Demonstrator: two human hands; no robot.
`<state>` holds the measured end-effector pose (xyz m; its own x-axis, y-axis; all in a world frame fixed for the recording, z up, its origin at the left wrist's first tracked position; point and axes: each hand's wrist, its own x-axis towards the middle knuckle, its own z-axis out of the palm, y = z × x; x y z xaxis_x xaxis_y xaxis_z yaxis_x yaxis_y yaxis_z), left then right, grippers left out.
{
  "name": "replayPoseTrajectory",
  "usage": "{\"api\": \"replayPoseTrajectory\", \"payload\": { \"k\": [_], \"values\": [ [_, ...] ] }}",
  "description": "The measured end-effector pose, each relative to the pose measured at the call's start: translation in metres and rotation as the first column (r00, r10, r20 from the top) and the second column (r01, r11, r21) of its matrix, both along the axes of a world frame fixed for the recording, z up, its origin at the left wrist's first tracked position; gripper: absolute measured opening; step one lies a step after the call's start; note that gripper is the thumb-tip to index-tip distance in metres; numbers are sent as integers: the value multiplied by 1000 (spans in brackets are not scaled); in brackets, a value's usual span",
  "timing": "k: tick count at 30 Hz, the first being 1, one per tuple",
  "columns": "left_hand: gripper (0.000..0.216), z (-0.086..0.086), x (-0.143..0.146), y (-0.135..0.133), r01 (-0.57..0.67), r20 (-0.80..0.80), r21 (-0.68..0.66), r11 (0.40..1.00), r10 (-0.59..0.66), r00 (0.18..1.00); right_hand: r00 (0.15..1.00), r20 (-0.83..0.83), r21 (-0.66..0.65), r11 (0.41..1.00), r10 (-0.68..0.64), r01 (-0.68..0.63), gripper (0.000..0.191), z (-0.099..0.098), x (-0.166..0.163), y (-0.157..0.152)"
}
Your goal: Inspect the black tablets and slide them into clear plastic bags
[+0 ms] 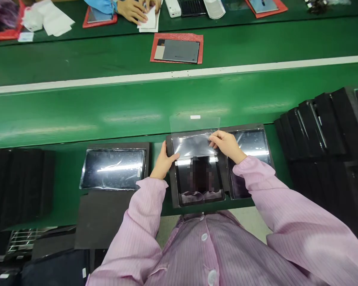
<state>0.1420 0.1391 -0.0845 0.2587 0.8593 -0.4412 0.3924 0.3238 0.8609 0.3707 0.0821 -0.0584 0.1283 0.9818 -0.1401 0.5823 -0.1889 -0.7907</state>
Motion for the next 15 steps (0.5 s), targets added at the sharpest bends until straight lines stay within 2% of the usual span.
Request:
{"api": "replayPoseTrajectory", "payload": {
  "k": [2,4,5,7,8,9,10,11,12,13,14,15],
  "values": [
    [77,1,1,1,9,33,-37,999,-8,999,1000,-12,5,1000,-29,29,28,4,-2,-6],
    [75,2,2,2,20,48,-35,999,-18,999,994,-4,59,992,110,-110,23,13,-10,-31],
    [74,2,2,3,27,54,-31,999,-25,998,970,9,98,965,243,-242,21,18,-15,-48],
    [73,3,1,3,24,29,-4,1000,-24,999,849,27,154,837,527,-524,26,26,-21,-82],
    [73,3,1,2,6,-24,40,999,-5,1000,793,19,163,781,609,-604,30,28,-21,-97],
    [74,4,2,-1,-15,-106,117,993,27,994,769,17,163,757,639,-632,32,30,-16,-107],
    [74,5,3,-5,-19,-198,227,974,65,978,794,33,156,781,607,-604,31,30,-7,-112],
    [73,7,6,-13,10,-277,354,935,94,956,858,81,137,847,507,-513,27,30,7,-113],
    [69,9,10,-23,80,-332,475,876,94,939,923,156,120,921,351,-370,25,29,26,-108],
    [62,12,16,-36,185,-363,572,799,45,931,957,245,126,974,156,-191,25,27,47,-101],
    [52,15,23,-51,308,-380,636,707,-60,923,938,342,123,992,-52,10,24,25,70,-91],
    [42,18,32,-69,435,-397,670,602,-204,895,916,377,131,987,-136,93,24,22,92,-79]
  ]
}}
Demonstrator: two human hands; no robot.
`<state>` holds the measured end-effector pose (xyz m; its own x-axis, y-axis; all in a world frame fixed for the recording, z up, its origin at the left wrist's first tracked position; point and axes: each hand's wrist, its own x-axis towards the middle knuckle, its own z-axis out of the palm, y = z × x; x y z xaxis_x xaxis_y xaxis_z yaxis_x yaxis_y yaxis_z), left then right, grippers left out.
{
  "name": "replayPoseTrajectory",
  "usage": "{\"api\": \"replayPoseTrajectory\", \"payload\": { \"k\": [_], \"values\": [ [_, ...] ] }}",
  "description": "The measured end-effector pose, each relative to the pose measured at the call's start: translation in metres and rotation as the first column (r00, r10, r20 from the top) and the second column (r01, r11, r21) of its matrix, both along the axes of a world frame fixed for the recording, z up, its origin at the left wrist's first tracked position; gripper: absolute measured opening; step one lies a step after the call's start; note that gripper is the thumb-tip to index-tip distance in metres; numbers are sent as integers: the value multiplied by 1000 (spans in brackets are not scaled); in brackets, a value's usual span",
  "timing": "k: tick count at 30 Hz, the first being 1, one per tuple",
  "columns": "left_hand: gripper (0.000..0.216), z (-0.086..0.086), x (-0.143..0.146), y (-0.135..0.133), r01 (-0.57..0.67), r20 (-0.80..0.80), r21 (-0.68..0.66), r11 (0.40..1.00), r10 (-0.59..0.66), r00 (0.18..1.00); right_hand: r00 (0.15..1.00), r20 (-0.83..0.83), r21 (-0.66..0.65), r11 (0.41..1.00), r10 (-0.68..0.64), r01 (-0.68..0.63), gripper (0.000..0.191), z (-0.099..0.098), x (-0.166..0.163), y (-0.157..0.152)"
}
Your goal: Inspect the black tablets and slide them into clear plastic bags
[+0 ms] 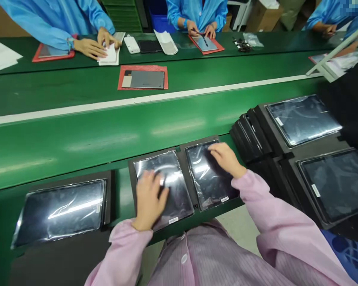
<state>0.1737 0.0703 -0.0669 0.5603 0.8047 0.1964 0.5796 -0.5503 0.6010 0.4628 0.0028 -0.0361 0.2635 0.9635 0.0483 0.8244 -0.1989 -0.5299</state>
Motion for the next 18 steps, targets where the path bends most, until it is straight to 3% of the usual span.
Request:
{"api": "replayPoseTrajectory", "payload": {
  "k": [2,3,5,9,13,16,18],
  "values": [
    [33,5,20,-35,358,-52,34,933,-356,933,996,25,-2,996,-88,88,25,-8,37,21],
    [34,6,30,-51,472,-82,22,881,-469,879,995,20,-15,995,-94,94,23,-13,50,29],
    [36,5,47,-73,563,-121,-19,826,-561,819,995,6,-45,994,-95,95,16,-23,63,39],
    [38,1,62,-82,472,-124,-92,877,-481,868,994,-4,-48,993,-106,105,14,-28,55,40],
    [44,-2,65,-75,299,-10,-284,911,-314,949,999,-21,-34,999,-35,34,17,-6,31,15],
    [60,-2,66,-72,92,90,-486,869,-55,994,968,-146,-47,976,203,-212,15,21,13,-31],
    [60,0,64,-69,41,143,-584,811,54,988,837,-359,-12,894,414,-447,20,39,6,-67]
  ]
}}
